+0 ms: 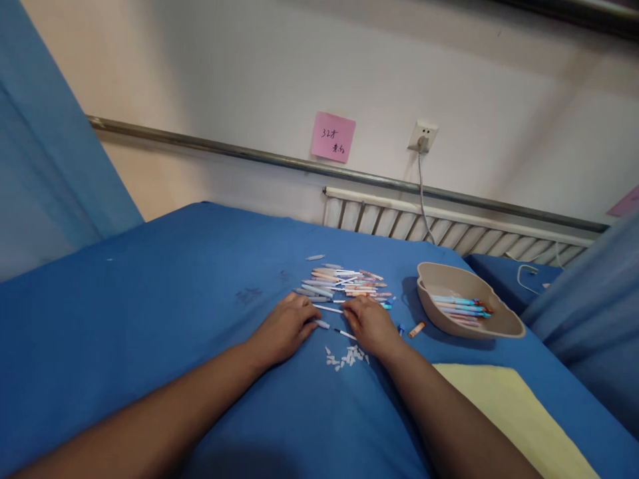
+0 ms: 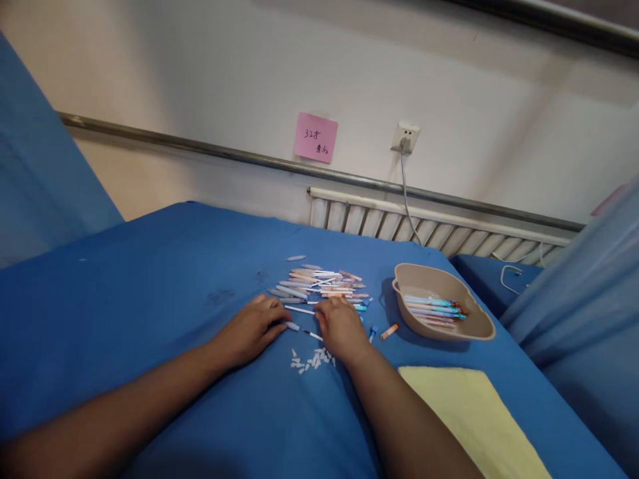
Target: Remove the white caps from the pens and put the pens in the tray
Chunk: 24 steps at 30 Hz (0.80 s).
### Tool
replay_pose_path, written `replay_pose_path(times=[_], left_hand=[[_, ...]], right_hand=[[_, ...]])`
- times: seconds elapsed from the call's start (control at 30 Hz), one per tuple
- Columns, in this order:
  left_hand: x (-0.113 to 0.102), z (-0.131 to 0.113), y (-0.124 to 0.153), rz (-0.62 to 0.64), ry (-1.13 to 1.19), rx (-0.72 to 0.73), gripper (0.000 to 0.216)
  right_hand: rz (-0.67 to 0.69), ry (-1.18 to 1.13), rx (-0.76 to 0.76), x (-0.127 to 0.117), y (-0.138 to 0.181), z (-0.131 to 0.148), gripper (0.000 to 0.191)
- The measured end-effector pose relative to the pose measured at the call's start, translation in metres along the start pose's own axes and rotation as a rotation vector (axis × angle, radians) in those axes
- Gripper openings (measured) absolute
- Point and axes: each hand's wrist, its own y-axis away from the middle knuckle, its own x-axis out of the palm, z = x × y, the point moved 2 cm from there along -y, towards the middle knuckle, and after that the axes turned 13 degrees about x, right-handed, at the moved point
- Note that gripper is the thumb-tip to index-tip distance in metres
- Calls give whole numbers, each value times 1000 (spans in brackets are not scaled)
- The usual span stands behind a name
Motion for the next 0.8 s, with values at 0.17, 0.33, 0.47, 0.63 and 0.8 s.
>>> replay_pose_path(times=[0.17, 0.33, 0.47, 0.63, 0.8], left_hand=[[-2, 2, 0, -43, 44, -2, 11], [-2, 7, 3, -44, 125, -25, 11], [-1, 9, 3, -34, 150, -45, 15], [-1, 10, 1, -49, 167, -75, 17], [-2, 10, -1, -72, 157, -83, 18]], right_hand=[[-106, 39, 131, -7, -3, -13, 24], [-56, 138, 207, -13, -8, -33, 20], [-1, 140, 165, -15, -11, -41, 22], [67, 138, 195, -19, -14, -49, 22], [61, 134, 172, -23, -14, -44, 20]])
